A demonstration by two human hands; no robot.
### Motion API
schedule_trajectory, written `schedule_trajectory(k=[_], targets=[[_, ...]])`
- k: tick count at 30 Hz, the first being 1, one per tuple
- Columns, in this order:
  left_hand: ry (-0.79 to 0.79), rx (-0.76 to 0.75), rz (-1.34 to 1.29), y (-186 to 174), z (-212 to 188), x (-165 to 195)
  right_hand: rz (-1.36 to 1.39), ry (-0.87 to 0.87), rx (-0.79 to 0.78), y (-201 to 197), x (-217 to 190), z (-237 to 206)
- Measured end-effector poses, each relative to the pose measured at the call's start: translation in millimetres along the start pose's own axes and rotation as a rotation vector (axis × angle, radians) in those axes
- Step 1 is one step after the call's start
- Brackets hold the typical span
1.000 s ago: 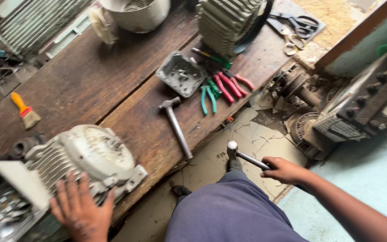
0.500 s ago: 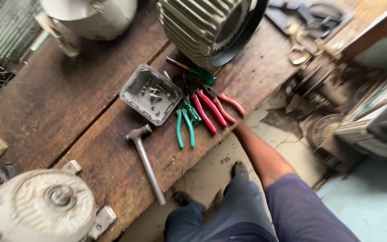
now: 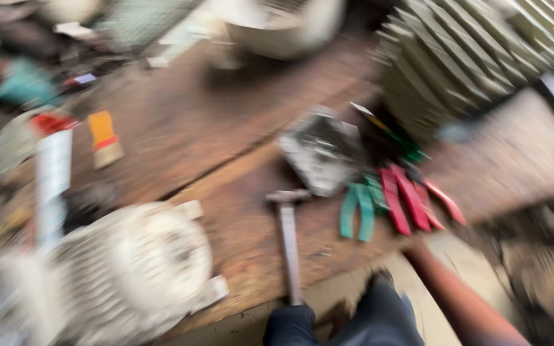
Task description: The person wipes a motor fan cover with a black cloth, then fits the round end shield onto the rear of an electric motor housing. They press the shield into place, tap it with a hammer and mallet to seat it, and begin threading bolts by hand to secure it.
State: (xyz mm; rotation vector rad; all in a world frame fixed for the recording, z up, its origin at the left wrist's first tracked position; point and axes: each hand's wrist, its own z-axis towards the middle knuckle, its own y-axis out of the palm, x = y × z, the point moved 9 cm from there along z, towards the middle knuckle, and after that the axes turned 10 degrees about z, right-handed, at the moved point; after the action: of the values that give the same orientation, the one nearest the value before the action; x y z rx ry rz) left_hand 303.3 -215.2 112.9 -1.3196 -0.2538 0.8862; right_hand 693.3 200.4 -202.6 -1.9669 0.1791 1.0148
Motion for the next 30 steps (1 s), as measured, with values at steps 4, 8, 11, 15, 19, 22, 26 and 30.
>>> schedule_trajectory(k=[4, 8, 11, 15, 19, 22, 26, 30], targets=[[-0.568, 0.031, -0.436, -21, -73, -85, -0.086, -0.014, -0.651, 72, -61, -116], [-0.933, 0.246, -0.923, 21, -96, -114, 0.096, -0.309, -0.701, 57, -192, -131], [-0.926, 0.257, -0.907, 34, -57, -109, 0.294, -0.838, -0.309, 5, -364, -74], [-0.997, 0.447, -1.146, 29, -39, -103, 0.596, -0.603, -0.440, 52, -541, 39], [-1.003, 0.539, -1.148, 21, -35, -100, 0.334, -0.459, -0.728, 120, -594, 65], [-1.106, 0.500, -1.514, 51, -29, -105, 0.344, -0.350, -0.721, 130, -573, 67], [-0.795, 0.411, -1.433, 48, 32, -139, 0.476, -0.287, -0.669, 117, -542, 43], [-0.403, 0.139, -1.451, 52, 115, -143, 0.419, -0.244, -0.315, 87, -500, 9]])
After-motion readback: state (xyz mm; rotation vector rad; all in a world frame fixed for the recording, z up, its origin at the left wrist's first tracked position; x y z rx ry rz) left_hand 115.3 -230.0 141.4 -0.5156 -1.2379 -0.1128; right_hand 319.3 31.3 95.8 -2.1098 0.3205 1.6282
